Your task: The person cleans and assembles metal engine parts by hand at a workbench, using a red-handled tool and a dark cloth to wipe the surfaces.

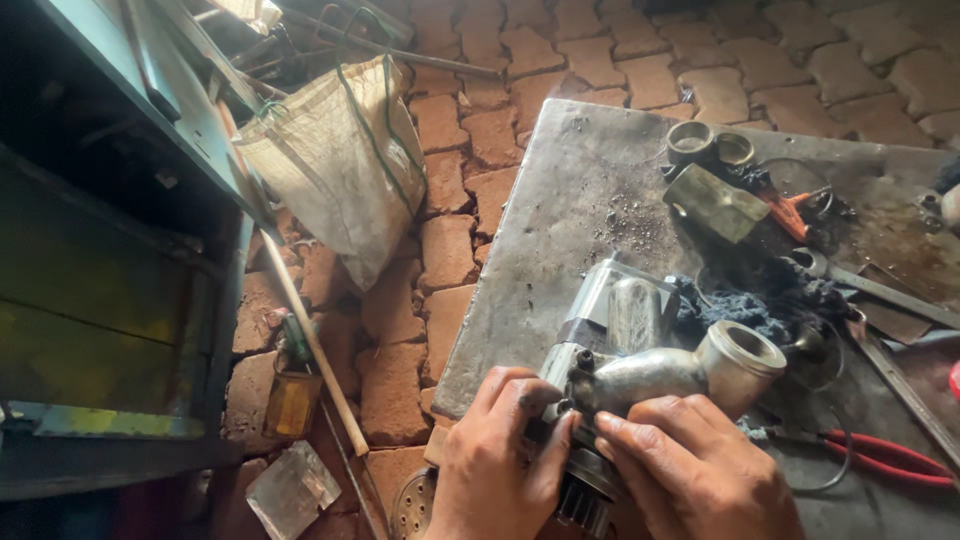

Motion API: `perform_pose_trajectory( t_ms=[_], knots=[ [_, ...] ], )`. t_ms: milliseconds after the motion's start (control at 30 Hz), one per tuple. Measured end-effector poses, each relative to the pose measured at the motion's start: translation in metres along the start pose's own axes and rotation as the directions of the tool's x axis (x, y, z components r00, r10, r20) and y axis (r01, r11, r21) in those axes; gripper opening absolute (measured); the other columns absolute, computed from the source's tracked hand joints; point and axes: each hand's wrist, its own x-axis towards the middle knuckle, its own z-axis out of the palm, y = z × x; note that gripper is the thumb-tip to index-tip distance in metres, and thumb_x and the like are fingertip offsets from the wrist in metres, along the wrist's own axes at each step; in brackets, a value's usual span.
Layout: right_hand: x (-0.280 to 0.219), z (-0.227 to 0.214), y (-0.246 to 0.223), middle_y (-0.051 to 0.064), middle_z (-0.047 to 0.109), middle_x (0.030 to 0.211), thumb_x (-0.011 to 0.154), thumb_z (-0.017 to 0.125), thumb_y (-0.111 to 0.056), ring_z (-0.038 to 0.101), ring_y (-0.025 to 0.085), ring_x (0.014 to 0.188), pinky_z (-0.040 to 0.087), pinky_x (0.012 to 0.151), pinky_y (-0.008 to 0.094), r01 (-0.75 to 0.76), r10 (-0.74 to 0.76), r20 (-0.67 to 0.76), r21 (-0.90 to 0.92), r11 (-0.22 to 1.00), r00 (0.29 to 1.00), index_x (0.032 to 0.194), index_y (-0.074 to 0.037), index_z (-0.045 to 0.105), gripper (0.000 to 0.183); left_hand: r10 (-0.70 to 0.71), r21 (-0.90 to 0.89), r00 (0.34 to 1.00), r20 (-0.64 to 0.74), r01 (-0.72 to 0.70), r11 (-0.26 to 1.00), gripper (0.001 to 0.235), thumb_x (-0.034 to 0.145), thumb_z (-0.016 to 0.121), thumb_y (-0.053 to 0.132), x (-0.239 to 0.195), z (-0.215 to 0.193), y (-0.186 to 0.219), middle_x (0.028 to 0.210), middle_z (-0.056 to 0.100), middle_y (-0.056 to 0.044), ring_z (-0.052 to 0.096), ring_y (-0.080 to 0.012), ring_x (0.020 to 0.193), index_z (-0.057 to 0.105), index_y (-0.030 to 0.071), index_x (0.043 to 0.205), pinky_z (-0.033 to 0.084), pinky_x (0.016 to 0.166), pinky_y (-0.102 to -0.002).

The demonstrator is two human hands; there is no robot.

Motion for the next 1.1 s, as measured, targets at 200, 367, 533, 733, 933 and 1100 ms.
perform_pose_trajectory(
  t_ms=[200, 367, 533, 733, 933, 1100],
  knots=[
    [0.000, 0.005, 0.000, 0.004, 0.070, 0.089, 0.083, 0.080, -0.021, 0.073, 0.022, 0.083, 0.057, 0.071, 0.036, -0.132, 0.132, 0.030, -0.016, 0.991, 0.991, 0.097, -0.014, 0.073, 0.017, 0.061, 0.068, 0.998, 0.032, -0.063, 0.996, 0.014, 0.088, 0.077, 0.011, 0.000, 0.001, -0.003, 0.099, 0.068, -0.012, 0.072, -0.0323, 0.088, 0.067, 0.005, 0.096, 0.057, 0.073, -0.039],
    [0.004, 0.003, -0.005, 0.006, 0.068, 0.081, 0.077, 0.079, -0.019, 0.072, 0.025, 0.076, 0.056, 0.063, 0.038, -0.115, 0.116, 0.011, -0.049, 0.992, 0.993, 0.095, -0.010, 0.076, 0.020, 0.115, 0.062, 0.992, 0.042, -0.117, 0.991, 0.014, 0.091, 0.073, 0.007, -0.001, 0.000, -0.002, 0.105, 0.068, -0.013, 0.072, -0.0333, 0.095, 0.068, 0.004, 0.103, 0.057, 0.079, -0.039],
    [0.009, 0.003, -0.009, 0.006, 0.067, 0.081, 0.080, 0.077, -0.016, 0.070, 0.025, 0.075, 0.056, 0.065, 0.037, -0.050, 0.050, 0.004, -0.001, 0.999, 0.999, 0.094, -0.010, 0.075, 0.016, 0.143, 0.074, 0.989, 0.048, -0.146, 0.986, 0.020, 0.088, 0.071, 0.006, -0.002, -0.001, -0.001, 0.108, 0.067, -0.015, 0.071, -0.0349, 0.098, 0.068, 0.003, 0.108, 0.057, 0.082, -0.040],
    [0.011, 0.000, -0.013, 0.007, 0.069, 0.085, 0.081, 0.077, -0.018, 0.071, 0.026, 0.076, 0.055, 0.065, 0.038, -0.040, 0.040, 0.010, -0.014, 0.999, 0.999, 0.095, -0.008, 0.074, 0.017, -0.002, 0.091, 1.000, 0.029, -0.001, 0.996, 0.017, 0.086, 0.076, 0.013, 0.004, 0.002, 0.004, 0.102, 0.069, -0.011, 0.074, -0.0303, 0.089, 0.070, 0.004, 0.098, 0.058, 0.075, -0.037],
    [0.003, 0.007, -0.007, 0.004, 0.067, 0.087, 0.089, 0.081, -0.028, 0.071, 0.025, 0.084, 0.056, 0.073, 0.038, -0.130, 0.137, 0.049, -0.117, 0.985, 0.989, 0.088, -0.013, 0.070, 0.019, 0.091, 0.103, 0.996, 0.024, -0.093, 0.990, 0.014, 0.090, 0.072, 0.011, -0.001, 0.000, 0.004, 0.105, 0.069, -0.011, 0.073, -0.0314, 0.092, 0.070, 0.005, 0.103, 0.057, 0.077, -0.037],
    [0.002, 0.002, -0.013, 0.009, 0.070, 0.085, 0.078, 0.082, -0.024, 0.072, 0.027, 0.077, 0.056, 0.065, 0.038, -0.157, 0.155, -0.036, -0.063, 0.986, 0.987, 0.091, -0.008, 0.072, 0.023, -0.118, 0.106, 0.993, 0.006, 0.117, 0.987, 0.022, 0.084, 0.080, 0.019, 0.001, 0.002, 0.006, 0.099, 0.068, -0.010, 0.074, -0.0283, 0.084, 0.069, 0.005, 0.096, 0.058, 0.073, -0.037]
  ],
)
